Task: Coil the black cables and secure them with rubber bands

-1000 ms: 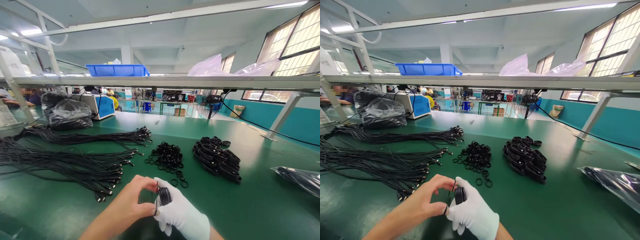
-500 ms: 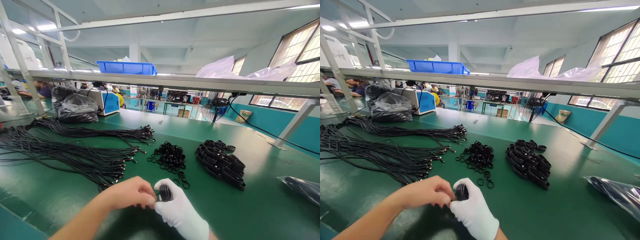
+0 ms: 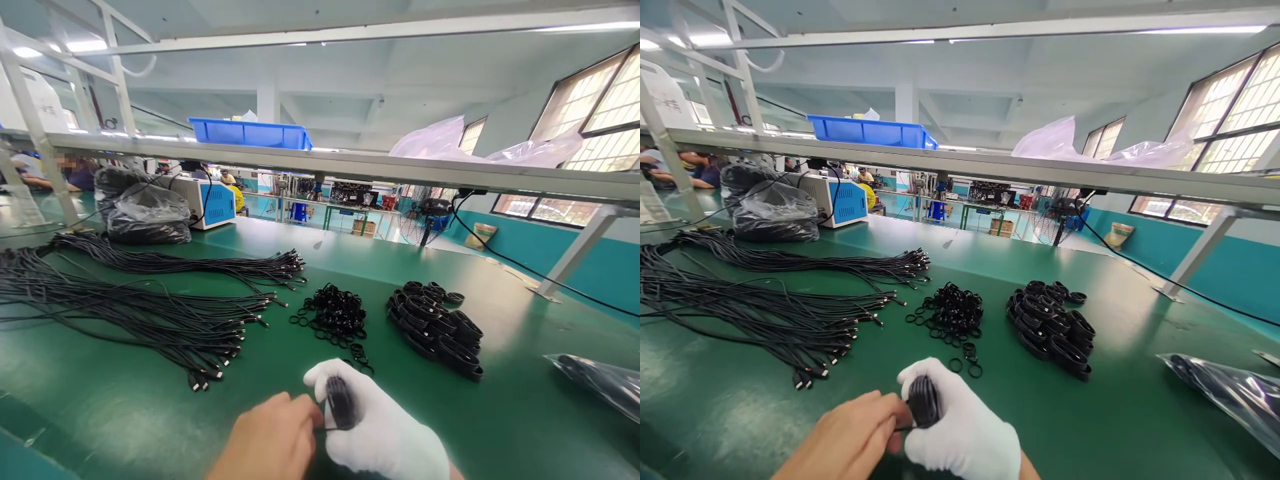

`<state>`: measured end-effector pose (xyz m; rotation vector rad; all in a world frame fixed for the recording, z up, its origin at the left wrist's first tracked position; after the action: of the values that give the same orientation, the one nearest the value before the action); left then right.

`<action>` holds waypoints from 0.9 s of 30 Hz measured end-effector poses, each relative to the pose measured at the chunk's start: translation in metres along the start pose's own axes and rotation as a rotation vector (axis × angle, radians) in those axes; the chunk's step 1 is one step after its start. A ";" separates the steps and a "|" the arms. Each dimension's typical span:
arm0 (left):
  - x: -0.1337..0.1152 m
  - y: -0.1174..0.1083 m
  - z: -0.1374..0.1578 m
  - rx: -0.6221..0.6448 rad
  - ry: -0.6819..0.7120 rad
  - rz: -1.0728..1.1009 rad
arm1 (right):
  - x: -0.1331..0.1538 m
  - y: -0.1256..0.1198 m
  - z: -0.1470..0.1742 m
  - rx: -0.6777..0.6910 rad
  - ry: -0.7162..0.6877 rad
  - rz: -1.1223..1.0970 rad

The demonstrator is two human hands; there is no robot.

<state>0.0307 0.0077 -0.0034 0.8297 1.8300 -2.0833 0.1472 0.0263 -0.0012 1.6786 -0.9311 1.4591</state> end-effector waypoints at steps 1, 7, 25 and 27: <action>0.003 0.001 -0.006 0.110 -0.032 0.092 | -0.002 0.003 0.002 0.049 0.006 -0.099; 0.006 -0.020 -0.027 0.184 -0.096 0.581 | -0.012 0.005 -0.001 0.176 -0.143 -0.601; -0.002 -0.037 -0.025 -0.025 -0.041 0.565 | -0.032 0.009 -0.003 0.239 0.045 -0.632; -0.009 -0.041 -0.028 0.119 0.037 0.492 | -0.034 0.014 0.000 0.292 0.097 -0.679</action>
<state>0.0229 0.0404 0.0335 1.2110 1.3465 -1.8730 0.1319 0.0216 -0.0345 1.8578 -0.0563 1.2149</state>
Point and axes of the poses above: each hand's wrist, its own z-axis away from the middle knuckle, its own y-axis out of the palm, x = y × z, the point moved 5 cm from there along -z, towards the middle knuckle, and after that the axes turned 10 degrees about -y, right-handed, at the moved point
